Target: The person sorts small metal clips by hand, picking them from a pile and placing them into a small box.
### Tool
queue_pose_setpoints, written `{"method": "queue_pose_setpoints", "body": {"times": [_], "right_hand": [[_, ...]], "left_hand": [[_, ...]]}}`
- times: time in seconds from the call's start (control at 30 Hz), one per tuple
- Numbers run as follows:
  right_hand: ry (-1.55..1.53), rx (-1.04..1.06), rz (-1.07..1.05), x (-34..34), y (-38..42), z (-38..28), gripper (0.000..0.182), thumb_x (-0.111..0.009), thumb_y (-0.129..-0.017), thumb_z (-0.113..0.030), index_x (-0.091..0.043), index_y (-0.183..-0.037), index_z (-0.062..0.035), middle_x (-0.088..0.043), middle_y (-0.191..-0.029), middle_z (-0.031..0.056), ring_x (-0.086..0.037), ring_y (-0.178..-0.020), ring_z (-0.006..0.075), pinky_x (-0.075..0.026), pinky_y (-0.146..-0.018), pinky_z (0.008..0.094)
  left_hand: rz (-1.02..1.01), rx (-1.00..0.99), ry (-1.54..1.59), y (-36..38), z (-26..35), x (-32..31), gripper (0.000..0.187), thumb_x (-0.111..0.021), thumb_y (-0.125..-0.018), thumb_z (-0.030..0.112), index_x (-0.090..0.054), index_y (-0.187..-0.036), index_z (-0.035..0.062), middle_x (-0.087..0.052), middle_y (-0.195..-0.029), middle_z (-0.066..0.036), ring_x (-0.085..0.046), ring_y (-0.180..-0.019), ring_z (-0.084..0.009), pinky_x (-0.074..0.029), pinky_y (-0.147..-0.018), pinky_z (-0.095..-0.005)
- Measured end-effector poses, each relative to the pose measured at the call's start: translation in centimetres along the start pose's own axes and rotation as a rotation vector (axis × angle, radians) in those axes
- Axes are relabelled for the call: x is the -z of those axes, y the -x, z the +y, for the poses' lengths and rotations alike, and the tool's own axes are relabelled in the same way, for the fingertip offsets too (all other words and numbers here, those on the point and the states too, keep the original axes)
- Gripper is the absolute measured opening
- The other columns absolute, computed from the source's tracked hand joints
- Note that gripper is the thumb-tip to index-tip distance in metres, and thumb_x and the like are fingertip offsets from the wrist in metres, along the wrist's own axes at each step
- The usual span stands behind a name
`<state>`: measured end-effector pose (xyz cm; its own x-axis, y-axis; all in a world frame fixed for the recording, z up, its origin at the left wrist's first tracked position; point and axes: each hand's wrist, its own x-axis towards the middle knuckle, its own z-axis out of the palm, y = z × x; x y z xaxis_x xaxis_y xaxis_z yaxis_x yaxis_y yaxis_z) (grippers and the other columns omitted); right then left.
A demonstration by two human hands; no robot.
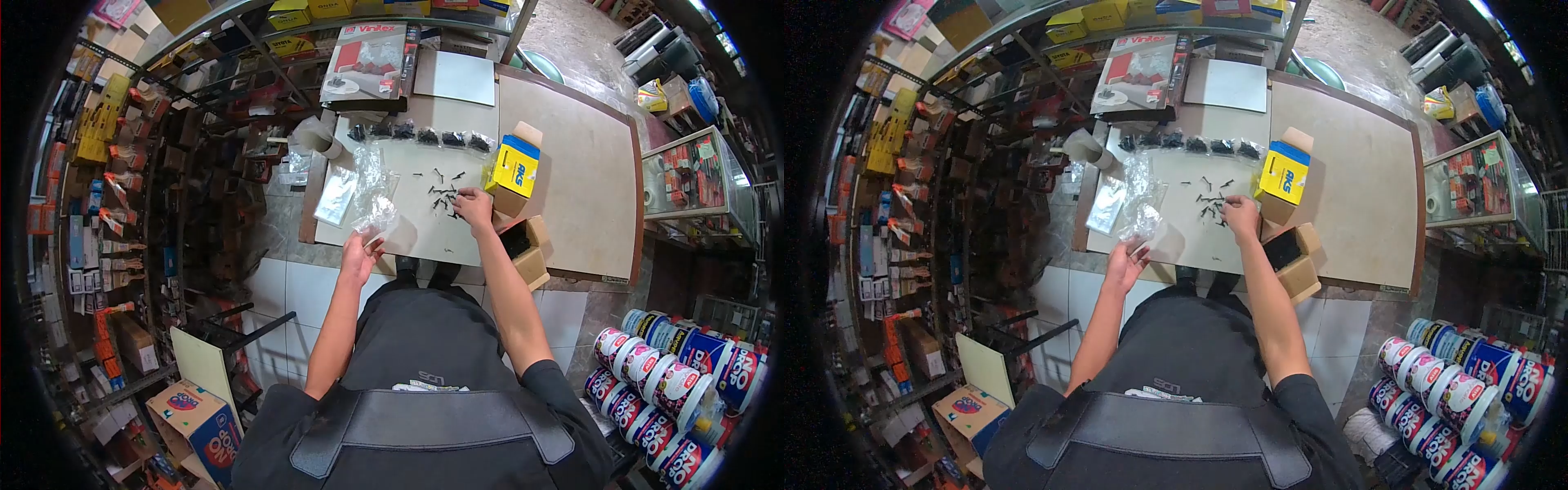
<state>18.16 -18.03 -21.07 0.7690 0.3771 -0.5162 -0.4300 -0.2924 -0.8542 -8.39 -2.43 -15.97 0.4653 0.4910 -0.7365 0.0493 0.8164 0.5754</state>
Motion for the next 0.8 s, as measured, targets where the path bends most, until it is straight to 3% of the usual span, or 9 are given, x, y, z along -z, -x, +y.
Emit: {"method": "queue_pose_setpoints", "body": {"times": [0.17,0.23,0.37,0.47,0.53,0.57,0.63,0.73,0.8], "right_hand": [[-0.18,-0.127,-0.137,0.7,1.9,-2.2,0.031,-0.054,-0.096,-0.003,-0.06,-0.125,0.0059,-0.07,-0.106,0.014,-0.072,-0.083,0.0231,-0.061,-0.075,0.0304],[-0.147,-0.06,-0.116,1.5,3.7,-3.3,0.034,-0.048,-0.099,-0.003,-0.058,-0.13,0.0055,-0.069,-0.104,0.013,-0.073,-0.085,0.0235,-0.061,-0.075,0.0306],[-0.193,0.116,-0.04,4.7,7.6,-5.0,0.03,-0.047,-0.1,-0.003,-0.062,-0.124,0.003,-0.07,-0.107,0.013,-0.073,-0.084,0.0235,-0.061,-0.074,0.0319],[-0.036,0.113,0.012,9.5,9.7,-4.5,0.025,-0.05,-0.099,-0.004,-0.064,-0.119,0.0018,-0.07,-0.109,0.0129,-0.072,-0.089,0.022,-0.06,-0.074,0.0319],[0.357,0.169,0.084,12.4,9.7,-2.1,0.025,-0.058,-0.094,-0.007,-0.065,-0.116,0.0011,-0.071,-0.107,0.0152,-0.071,-0.091,0.0281,-0.058,-0.077,0.0366],[0.357,0.168,0.087,13.1,10.3,-1.2,0.025,-0.058,-0.094,-0.007,-0.065,-0.116,0.0011,-0.071,-0.107,0.0152,-0.071,-0.091,0.0281,-0.058,-0.077,0.0366],[0.91,0.347,0.146,13.9,11.8,-0.7,0.034,-0.067,-0.087,-0.012,-0.064,-0.119,0.0011,-0.068,-0.109,0.02,-0.067,-0.1,0.0369,-0.055,-0.085,0.0436],[1.054,0.481,0.195,13.0,12.5,-0.5,0.045,-0.071,-0.083,-0.015,-0.061,-0.123,0.0013,-0.062,-0.116,0.0244,-0.061,-0.106,0.043,-0.05,-0.094,0.0493],[1.057,0.452,0.182,12.1,12.4,-1.0,0.047,-0.074,-0.082,-0.017,-0.059,-0.122,0.0023,-0.059,-0.12,0.0247,-0.058,-0.112,0.041,-0.048,-0.097,0.0493]], "left_hand": [[-0.005,-0.004,0.014,-0.1,0.1,0.4,0.031,-0.046,-0.102,0.021,-0.055,-0.129,0.0092,-0.062,-0.125,-0.008,-0.063,-0.102,-0.0221,-0.054,-0.08,-0.0387],[-0.01,-0.002,0.033,-0.3,0.1,0.5,0.027,-0.053,-0.1,0.021,-0.057,-0.125,0.01,-0.064,-0.122,-0.008,-0.063,-0.102,-0.0226,-0.054,-0.081,-0.0395],[0.004,0.002,0.021,-0.1,0.2,0.5,0.03,-0.046,-0.102,0.021,-0.055,-0.129,0.0096,-0.062,-0.125,-0.008,-0.063,-0.102,-0.022,-0.053,-0.081,-0.0386],[0.005,0.003,0.015,0.0,0.3,0.3,0.033,-0.042,-0.102,0.02,-0.055,-0.13,0.0091,-0.061,-0.127,-0.009,-0.063,-0.101,-0.0217,-0.053,-0.081,-0.0374],[0.0,0.006,0.021,-0.1,0.3,0.2,0.032,-0.042,-0.102,0.02,-0.055,-0.13,0.0091,-0.061,-0.126,-0.009,-0.063,-0.101,-0.0218,-0.053,-0.081,-0.0374],[-0.002,0.01,0.011,0.0,0.3,0.0,0.032,-0.043,-0.102,0.02,-0.055,-0.13,0.009,-0.061,-0.126,-0.009,-0.063,-0.101,-0.0218,-0.053,-0.08,-0.0374],[-0.008,0.018,-0.003,-0.4,0.0,0.0,0.032,-0.043,-0.102,0.02,-0.055,-0.129,0.0089,-0.061,-0.125,-0.009,-0.063,-0.1,-0.0219,-0.053,-0.08,-0.0375],[-0.042,0.015,-0.016,-0.5,0.1,-0.3,0.033,-0.046,-0.103,0.024,-0.055,-0.131,0.0084,-0.062,-0.126,-0.009,-0.063,-0.104,-0.0234,-0.054,-0.084,-0.041],[-0.027,0.021,-0.001,-0.6,0.1,-0.6,0.032,-0.044,-0.103,0.02,-0.054,-0.13,0.0081,-0.062,-0.124,-0.009,-0.064,-0.101,-0.0227,-0.053,-0.079,-0.0378]]}}
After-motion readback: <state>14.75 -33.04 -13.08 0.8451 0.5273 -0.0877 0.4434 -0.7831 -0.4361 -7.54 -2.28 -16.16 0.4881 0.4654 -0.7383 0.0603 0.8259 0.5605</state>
